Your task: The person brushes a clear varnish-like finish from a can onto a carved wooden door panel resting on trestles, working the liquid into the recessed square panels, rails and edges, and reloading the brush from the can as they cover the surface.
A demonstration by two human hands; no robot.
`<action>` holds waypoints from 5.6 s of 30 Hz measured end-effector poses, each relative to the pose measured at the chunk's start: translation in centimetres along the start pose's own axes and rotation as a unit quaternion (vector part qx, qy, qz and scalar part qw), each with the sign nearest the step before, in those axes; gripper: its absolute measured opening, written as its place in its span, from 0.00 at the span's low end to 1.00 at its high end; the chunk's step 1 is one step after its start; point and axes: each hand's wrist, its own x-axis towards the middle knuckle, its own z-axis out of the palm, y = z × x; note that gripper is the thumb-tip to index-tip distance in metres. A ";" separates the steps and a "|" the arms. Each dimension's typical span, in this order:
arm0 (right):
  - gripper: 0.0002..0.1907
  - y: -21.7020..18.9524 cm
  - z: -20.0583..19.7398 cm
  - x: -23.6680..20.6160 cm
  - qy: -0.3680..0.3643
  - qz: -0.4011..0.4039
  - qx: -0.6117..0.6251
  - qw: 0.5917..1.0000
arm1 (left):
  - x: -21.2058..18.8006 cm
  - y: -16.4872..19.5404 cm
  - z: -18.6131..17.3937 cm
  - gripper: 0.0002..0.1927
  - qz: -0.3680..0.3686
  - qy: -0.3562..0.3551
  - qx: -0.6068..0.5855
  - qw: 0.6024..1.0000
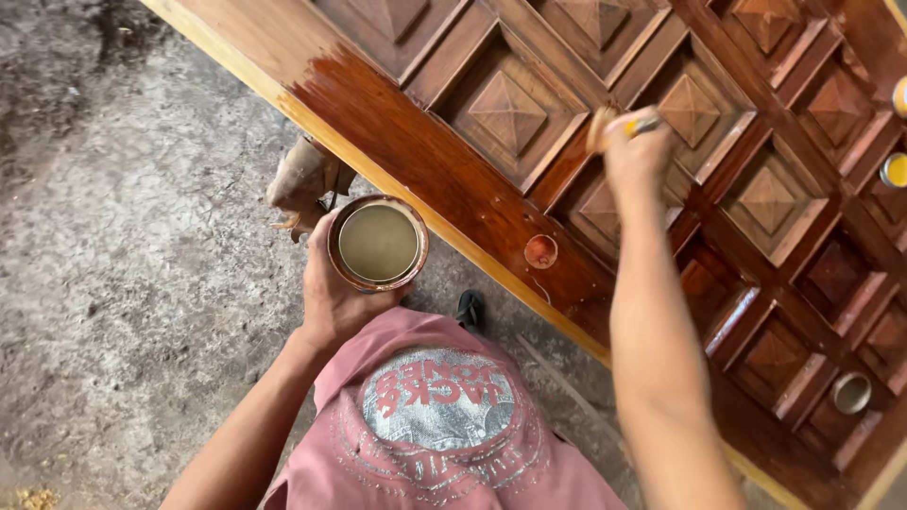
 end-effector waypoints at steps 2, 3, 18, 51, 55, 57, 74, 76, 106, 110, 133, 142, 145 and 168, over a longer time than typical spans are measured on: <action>0.18 -2.1 1.8 -6.3 -0.012 -0.002 -0.101 0.995 | 1.1 -1.1 -1.5 0.58 0.023 -0.021 -0.024 0.999; 0.24 -3.3 2.7 -9.1 -0.018 -0.009 -0.148 0.989 | 1.9 -1.7 -2.0 0.59 0.029 -0.019 -0.025 0.999; 0.04 -5.7 2.4 -17.5 -0.088 -0.056 -0.080 0.991 | 4.1 -4.6 -7.1 0.61 0.032 -0.024 -0.045 0.998; 0.06 1.7 -10.3 -13.1 -0.270 -0.003 -0.203 0.941 | 0.2 -0.5 -3.9 0.58 -0.001 0.034 0.004 0.999; 0.06 3.9 -8.8 -11.6 -0.254 -0.074 -0.100 0.959 | -0.7 1.9 -0.8 0.55 0.008 0.067 0.039 0.997; 0.03 4.5 -6.3 -8.8 -0.238 -0.077 -0.072 0.966 | -1.5 3.4 0.7 0.53 0.000 0.079 0.022 0.997; 0.05 8.8 -3.3 -3.5 -0.090 -0.068 -0.156 0.981 | -7.0 12.4 9.3 0.49 -0.006 0.124 0.103 0.987; 0.06 8.2 -4.6 -3.2 -0.153 -0.117 -0.184 0.964 | -7.2 12.6 9.6 0.51 0.013 0.116 0.120 0.986; 0.03 10.2 -10.5 -7.4 0.016 -0.197 -0.107 0.974 | -3.8 11.6 12.6 0.55 0.040 0.008 -0.007 0.999; 0.05 9.3 -9.4 -7.1 -0.080 -0.315 -0.099 0.940 | -3.6 11.3 13.0 0.58 0.046 -0.003 0.005 0.999; 0.02 10.5 -6.8 -3.9 -0.101 -0.145 0.002 0.984 | -3.6 11.0 13.3 0.57 0.019 0.011 0.030 0.999; 0.07 9.5 -16.8 0.2 -0.111 -0.050 -0.242 0.963 | -2.4 10.6 13.0 0.57 0.048 -0.014 -0.033 0.998; 0.07 1.6 -19.2 -3.4 -0.141 -0.054 -0.082 0.985 | -2.4 10.7 13.1 0.57 0.062 -0.009 -0.024 0.998; 0.05 -5.6 -19.0 -10.8 -0.123 -0.055 0.166 0.977 | 0.8 12.0 16.8 0.57 0.162 -0.041 -0.006 0.986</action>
